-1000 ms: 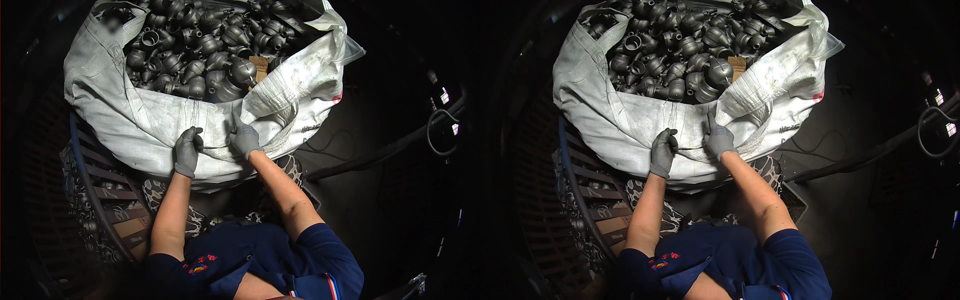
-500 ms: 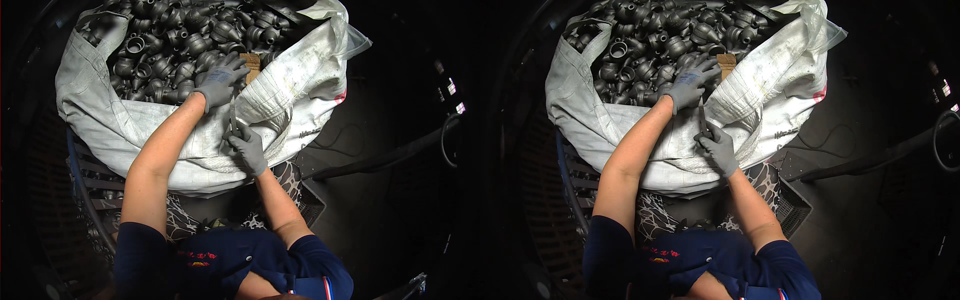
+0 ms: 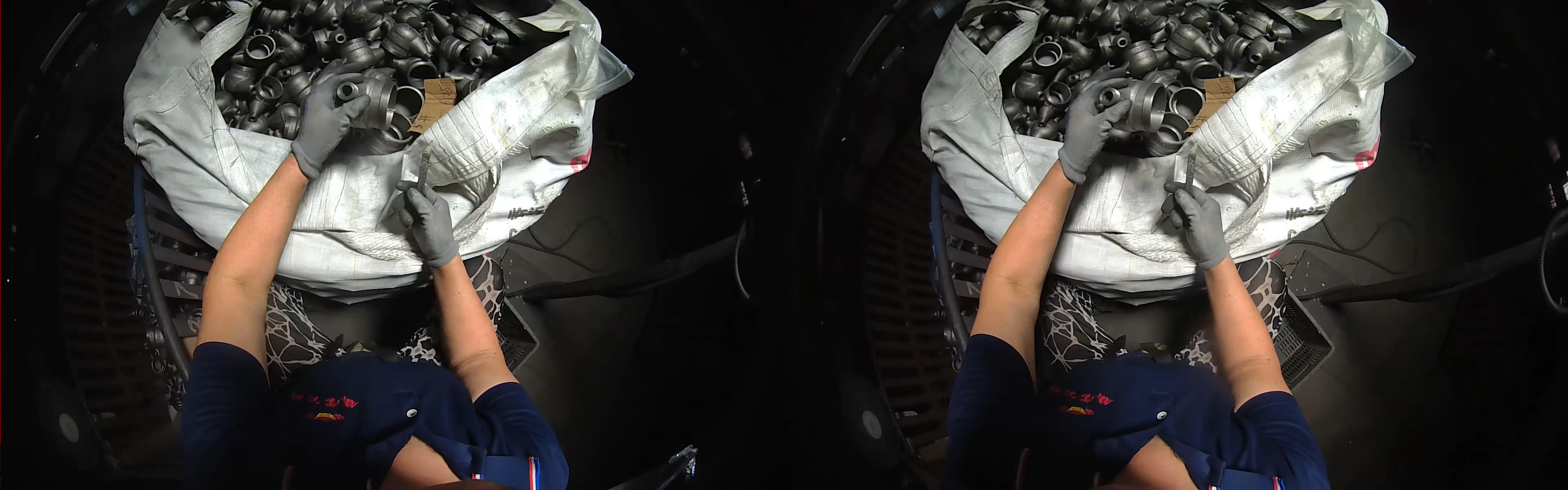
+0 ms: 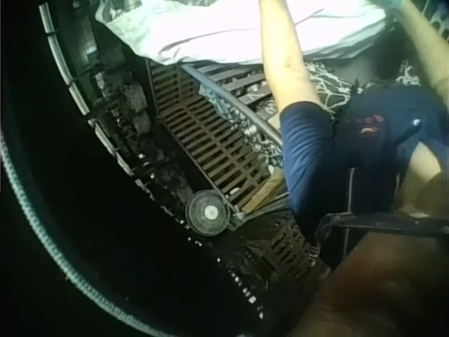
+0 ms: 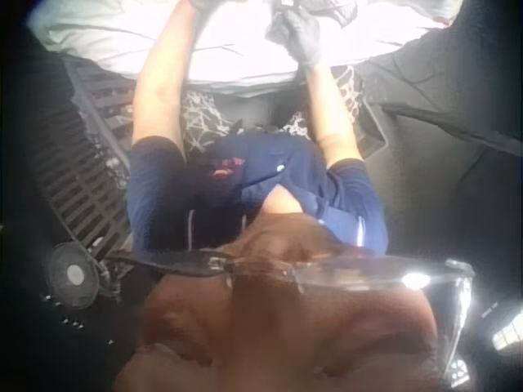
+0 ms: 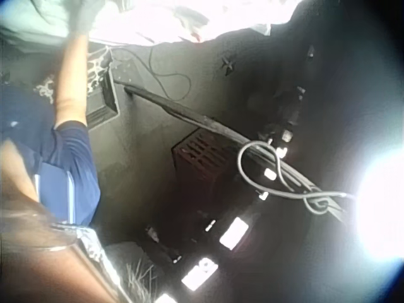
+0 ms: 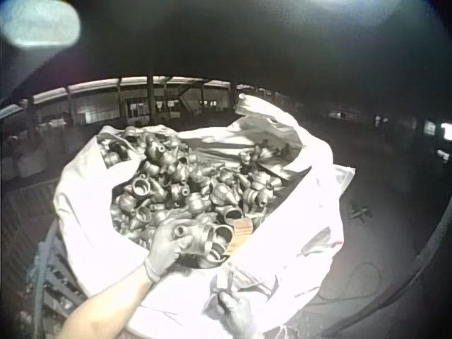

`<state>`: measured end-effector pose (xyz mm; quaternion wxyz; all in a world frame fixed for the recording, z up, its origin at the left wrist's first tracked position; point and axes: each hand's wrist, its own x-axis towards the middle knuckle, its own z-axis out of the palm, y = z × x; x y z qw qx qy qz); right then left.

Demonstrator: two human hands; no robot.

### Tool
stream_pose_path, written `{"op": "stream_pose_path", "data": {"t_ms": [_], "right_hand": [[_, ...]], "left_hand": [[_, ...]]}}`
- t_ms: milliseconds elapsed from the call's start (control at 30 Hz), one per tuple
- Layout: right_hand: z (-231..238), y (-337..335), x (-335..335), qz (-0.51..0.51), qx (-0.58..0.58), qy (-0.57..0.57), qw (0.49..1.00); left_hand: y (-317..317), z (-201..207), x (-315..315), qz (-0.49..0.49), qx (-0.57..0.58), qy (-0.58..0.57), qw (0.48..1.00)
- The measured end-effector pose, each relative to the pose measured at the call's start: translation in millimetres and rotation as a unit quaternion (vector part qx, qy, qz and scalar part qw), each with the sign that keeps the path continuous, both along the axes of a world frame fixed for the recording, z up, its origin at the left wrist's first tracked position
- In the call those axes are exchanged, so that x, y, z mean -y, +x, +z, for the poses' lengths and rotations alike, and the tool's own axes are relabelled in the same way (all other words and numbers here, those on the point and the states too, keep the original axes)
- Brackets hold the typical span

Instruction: Inspecting and marking metal cast components from a large industrial bulk bag.

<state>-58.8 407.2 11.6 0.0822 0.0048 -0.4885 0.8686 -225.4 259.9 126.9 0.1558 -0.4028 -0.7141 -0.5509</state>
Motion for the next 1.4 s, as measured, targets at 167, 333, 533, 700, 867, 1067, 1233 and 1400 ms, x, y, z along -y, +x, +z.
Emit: {"op": "stream_pose_path", "data": {"t_ms": [167,333,533,700,867,1067,1233,1400], "right_hand": [[-1.7,-1.0,-2.2,-0.025,0.05,0.147,0.988],[15.2,12.2,9.0,-0.051,0.084,0.227,0.969],[38.0,59.5,40.6,-0.045,0.1,0.226,0.968],[39.7,84.8,54.0,-0.049,0.084,0.227,0.969],[61.2,108.5,53.1,0.057,0.096,0.147,0.983],[60.6,182.0,-21.2,-0.112,0.134,0.21,0.962],[23.9,257.9,-106.1,-0.308,0.163,0.119,0.93],[-146.9,319.8,-181.0,-0.457,0.32,0.173,0.812]], "left_hand": [[75.2,2.2,71.3,0.01,0.294,0.299,0.908],[101.5,-80.0,121.1,0.03,0.49,0.469,0.735],[150.6,-97.0,115.8,0.142,0.43,0.398,0.798],[168.9,-88.6,101.6,0.097,0.461,0.41,0.78],[204.5,-62.7,66.1,-0.012,0.432,0.382,0.817],[235.3,-25.6,13.9,-0.248,0.421,0.179,0.854],[149.6,-31.9,4.1,-0.109,0.209,0.045,0.971],[41.0,-63.8,-15.2,0.011,0.068,-0.154,0.986]]}}
